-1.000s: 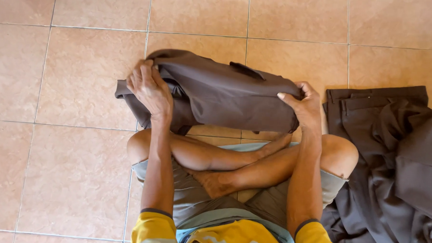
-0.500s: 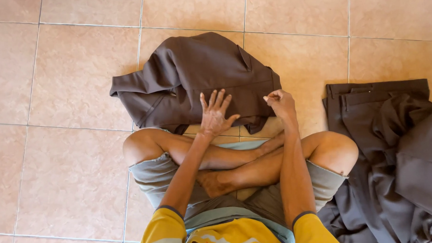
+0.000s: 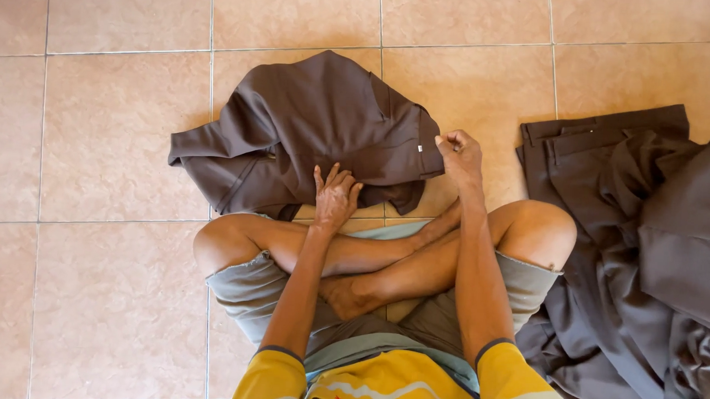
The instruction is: A person sitting on the floor picks up a pair of brown pants and folds them into a neat square.
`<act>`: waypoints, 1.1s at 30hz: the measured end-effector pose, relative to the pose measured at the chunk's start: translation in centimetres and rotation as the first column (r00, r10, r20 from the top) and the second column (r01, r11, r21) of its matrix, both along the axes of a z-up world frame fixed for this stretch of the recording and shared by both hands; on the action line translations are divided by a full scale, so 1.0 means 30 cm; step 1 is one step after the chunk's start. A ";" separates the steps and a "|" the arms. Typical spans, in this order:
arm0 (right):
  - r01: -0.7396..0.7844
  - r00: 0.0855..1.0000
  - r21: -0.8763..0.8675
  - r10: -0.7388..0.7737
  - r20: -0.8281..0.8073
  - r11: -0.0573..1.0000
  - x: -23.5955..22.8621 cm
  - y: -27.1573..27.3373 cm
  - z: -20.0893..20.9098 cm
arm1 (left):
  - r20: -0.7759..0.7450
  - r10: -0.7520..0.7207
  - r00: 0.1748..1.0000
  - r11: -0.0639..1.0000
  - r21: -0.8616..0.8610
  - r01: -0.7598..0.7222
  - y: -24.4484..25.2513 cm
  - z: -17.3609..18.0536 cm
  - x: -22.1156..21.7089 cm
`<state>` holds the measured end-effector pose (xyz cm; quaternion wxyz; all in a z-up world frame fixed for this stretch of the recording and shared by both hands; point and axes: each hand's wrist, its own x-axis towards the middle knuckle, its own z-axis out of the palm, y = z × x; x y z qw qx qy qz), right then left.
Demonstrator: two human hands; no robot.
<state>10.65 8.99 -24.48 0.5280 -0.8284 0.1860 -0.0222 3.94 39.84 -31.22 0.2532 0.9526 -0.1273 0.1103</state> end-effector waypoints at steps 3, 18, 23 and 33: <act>-0.078 0.992 0.168 0.060 0.107 0.983 -0.039 0.050 0.158 | -0.042 0.013 0.999 0.996 -0.091 -0.016 -0.053 0.186 -0.034; -0.617 0.747 0.160 0.510 0.426 0.770 -0.193 0.255 0.553 | -0.015 -0.032 0.999 0.812 -0.583 0.017 -0.125 0.508 -0.014; -0.487 0.805 0.105 0.399 0.439 0.867 -0.181 0.345 0.544 | -0.114 0.114 0.987 0.821 -0.548 -0.158 -0.066 0.499 0.020; -0.719 0.557 -0.146 0.438 -0.705 0.679 -0.197 0.267 0.655 | -0.569 0.621 0.539 0.028 -0.671 -0.741 0.409 0.017 0.143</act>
